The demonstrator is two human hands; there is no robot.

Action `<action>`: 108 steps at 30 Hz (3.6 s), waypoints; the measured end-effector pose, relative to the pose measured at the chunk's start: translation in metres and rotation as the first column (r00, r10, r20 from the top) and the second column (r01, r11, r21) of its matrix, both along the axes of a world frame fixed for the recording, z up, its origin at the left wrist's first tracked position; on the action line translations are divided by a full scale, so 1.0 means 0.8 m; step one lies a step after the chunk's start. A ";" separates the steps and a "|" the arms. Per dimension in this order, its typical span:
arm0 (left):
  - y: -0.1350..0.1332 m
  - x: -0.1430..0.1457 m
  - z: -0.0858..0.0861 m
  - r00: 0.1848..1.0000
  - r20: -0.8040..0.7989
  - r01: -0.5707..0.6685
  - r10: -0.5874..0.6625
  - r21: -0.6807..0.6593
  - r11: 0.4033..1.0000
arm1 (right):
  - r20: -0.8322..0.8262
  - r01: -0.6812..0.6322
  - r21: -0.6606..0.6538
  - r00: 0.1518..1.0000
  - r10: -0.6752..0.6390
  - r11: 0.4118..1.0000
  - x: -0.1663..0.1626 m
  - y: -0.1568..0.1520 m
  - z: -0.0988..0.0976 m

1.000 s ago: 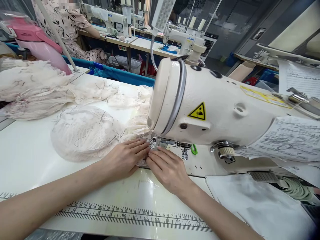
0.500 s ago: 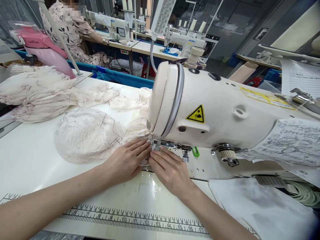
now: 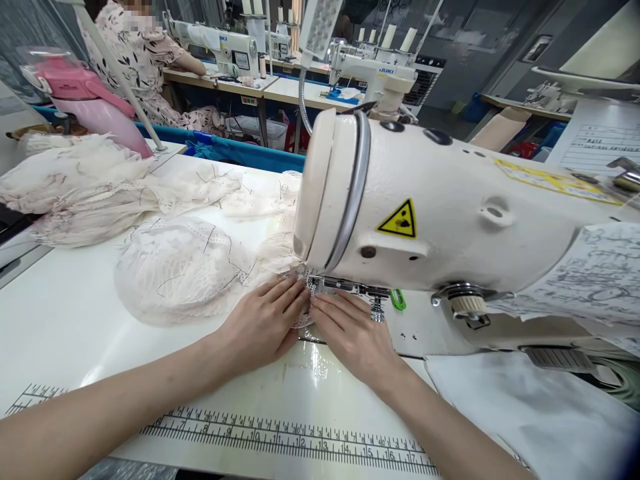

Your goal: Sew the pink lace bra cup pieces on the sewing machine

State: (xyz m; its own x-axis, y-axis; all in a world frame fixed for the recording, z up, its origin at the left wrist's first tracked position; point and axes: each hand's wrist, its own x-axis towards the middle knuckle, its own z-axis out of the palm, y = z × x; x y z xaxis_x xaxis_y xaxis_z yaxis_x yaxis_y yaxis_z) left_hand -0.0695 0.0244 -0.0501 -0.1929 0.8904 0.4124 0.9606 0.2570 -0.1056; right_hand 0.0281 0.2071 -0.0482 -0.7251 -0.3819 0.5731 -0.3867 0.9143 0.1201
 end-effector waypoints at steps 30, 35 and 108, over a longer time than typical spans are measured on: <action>0.001 -0.001 -0.004 0.992 -0.069 0.106 -0.104 0.020 0.994 | 0.022 0.073 0.118 0.997 -0.076 0.990 -0.002 0.018 0.005; -0.006 -0.011 -0.003 0.991 -0.035 0.125 -0.126 -0.033 0.992 | 0.057 0.022 0.133 0.998 -0.030 0.991 -0.001 0.014 0.006; 0.007 0.001 0.001 0.998 0.009 -0.064 0.065 -0.037 0.997 | -0.026 0.203 0.029 0.979 -0.203 0.979 0.001 -0.001 0.007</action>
State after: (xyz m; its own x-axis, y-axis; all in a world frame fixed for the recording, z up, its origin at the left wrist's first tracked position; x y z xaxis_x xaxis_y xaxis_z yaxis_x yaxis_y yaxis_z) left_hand -0.0687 0.0302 -0.0494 -0.2545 0.8904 0.3774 0.9433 0.3145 -0.1060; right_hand 0.0288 0.2059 -0.0422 -0.7764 -0.2463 0.5801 -0.1903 0.9691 0.1567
